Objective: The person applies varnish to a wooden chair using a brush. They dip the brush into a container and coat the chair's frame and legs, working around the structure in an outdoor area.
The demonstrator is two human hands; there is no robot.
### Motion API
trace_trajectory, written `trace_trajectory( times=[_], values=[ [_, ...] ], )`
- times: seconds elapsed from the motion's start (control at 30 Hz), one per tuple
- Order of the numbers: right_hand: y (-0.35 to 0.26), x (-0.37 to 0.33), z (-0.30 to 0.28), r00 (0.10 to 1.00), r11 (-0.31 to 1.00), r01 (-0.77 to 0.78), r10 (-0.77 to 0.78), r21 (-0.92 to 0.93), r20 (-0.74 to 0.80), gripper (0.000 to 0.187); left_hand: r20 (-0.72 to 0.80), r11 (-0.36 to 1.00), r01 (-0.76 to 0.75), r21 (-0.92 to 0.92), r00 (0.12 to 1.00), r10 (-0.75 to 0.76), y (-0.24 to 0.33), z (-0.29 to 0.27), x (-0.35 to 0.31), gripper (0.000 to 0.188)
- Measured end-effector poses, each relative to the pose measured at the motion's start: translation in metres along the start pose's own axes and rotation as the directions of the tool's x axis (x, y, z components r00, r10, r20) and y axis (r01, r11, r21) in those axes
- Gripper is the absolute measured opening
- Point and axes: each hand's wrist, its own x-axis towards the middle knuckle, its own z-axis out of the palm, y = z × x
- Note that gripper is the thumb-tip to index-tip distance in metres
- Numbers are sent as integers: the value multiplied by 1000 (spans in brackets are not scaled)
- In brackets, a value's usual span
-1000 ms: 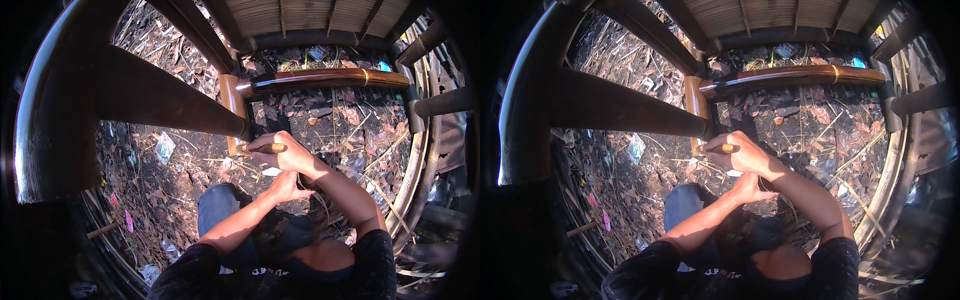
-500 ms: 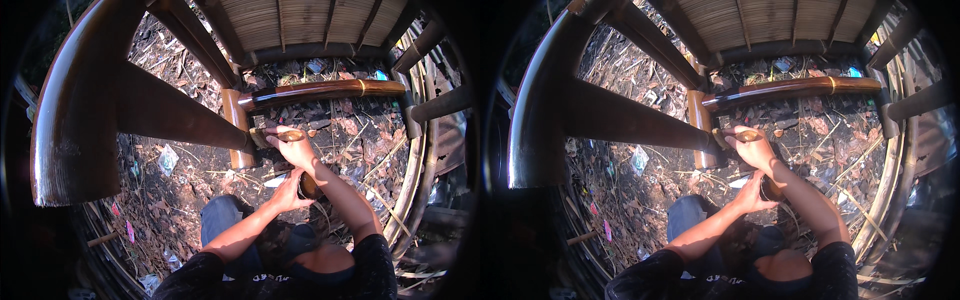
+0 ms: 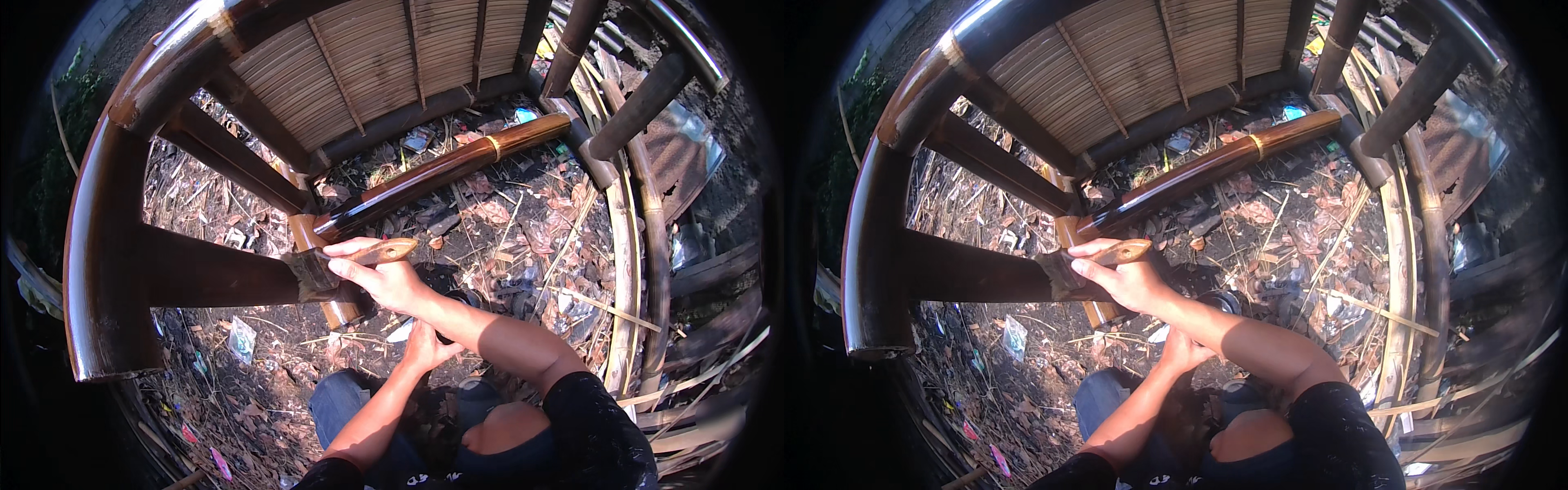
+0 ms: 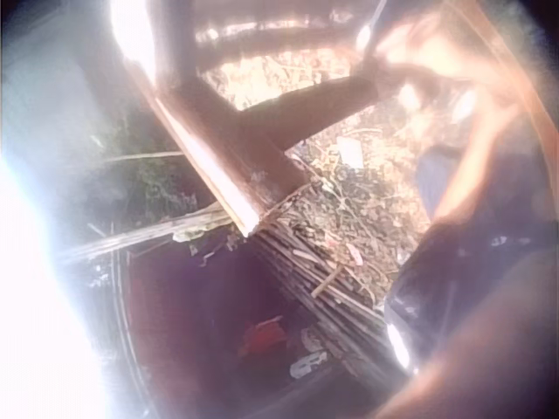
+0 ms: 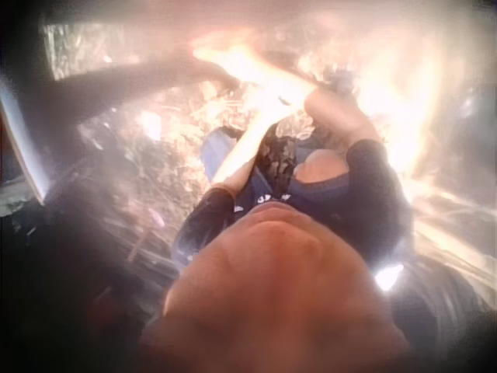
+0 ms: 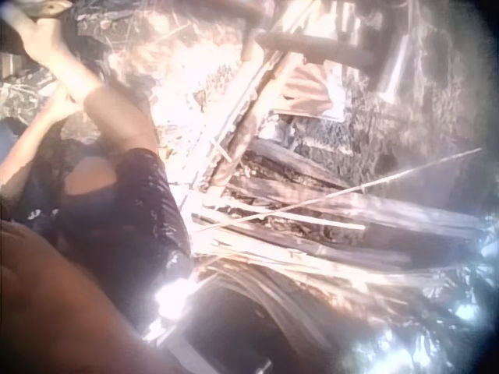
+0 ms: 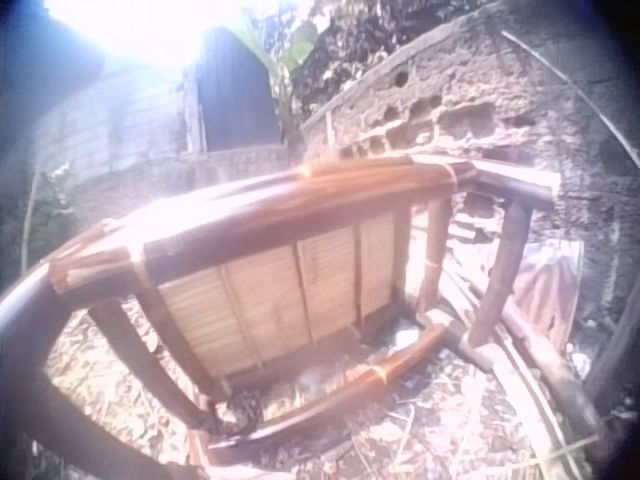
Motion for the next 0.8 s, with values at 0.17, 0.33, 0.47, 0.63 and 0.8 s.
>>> trace_trajectory(
  times=[0.17,0.33,0.47,0.63,0.8],
  values=[
    [-35,3,7,952,952,305,-305,0,17,26,126,992,90,-87,989,-78,-2,7,-2,80],
    [12,-25,-21,955,880,294,-250,-372,161,26,-9,997,-30,-76,1000,29,9,6,1,66],
    [-83,3,24,758,682,645,-630,-344,171,27,-24,999,43,10,999,-43,7,-10,-9,79],
    [-60,12,-3,612,337,781,-580,-526,537,40,5,998,34,-49,999,-34,26,-15,-10,109],
    [-108,-2,26,471,329,881,-555,-339,686,38,-18,990,-94,-101,996,93,22,-19,-4,111]
  ],
)
